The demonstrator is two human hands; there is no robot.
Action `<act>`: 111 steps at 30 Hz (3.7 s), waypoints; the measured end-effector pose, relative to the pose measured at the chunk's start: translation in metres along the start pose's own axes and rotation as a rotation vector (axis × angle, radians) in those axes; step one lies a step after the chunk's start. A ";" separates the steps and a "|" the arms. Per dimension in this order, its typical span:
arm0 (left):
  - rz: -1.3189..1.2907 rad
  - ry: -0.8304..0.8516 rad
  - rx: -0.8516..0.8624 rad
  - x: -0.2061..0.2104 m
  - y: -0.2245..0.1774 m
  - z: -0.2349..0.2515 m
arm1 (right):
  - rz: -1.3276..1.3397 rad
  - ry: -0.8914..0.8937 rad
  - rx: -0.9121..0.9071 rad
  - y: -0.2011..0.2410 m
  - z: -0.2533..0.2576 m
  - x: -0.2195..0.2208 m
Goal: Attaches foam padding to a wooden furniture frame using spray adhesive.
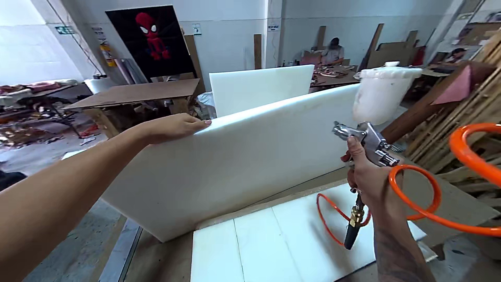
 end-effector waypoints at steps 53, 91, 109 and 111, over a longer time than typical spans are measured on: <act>-0.364 0.003 -0.062 -0.049 0.199 -0.114 | 0.201 0.371 -0.201 0.182 -0.178 0.217; 0.009 -0.006 0.097 0.071 -0.280 0.179 | -0.036 -0.068 -0.039 -0.050 0.047 -0.135; -0.142 0.087 0.040 0.131 -0.391 0.239 | 0.260 0.267 0.078 -0.148 0.188 -0.173; -0.162 0.103 0.052 0.133 -0.392 0.236 | 0.164 0.157 0.070 -0.147 0.204 -0.191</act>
Point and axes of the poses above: each hand's wrist, its own z-axis towards the middle knuckle, its own x-axis out of the palm, y = z × x, the point moved 10 cm from there along z, towards the middle knuckle, and after that the axes turned 12 degrees about -x, right-handed, at the moved point
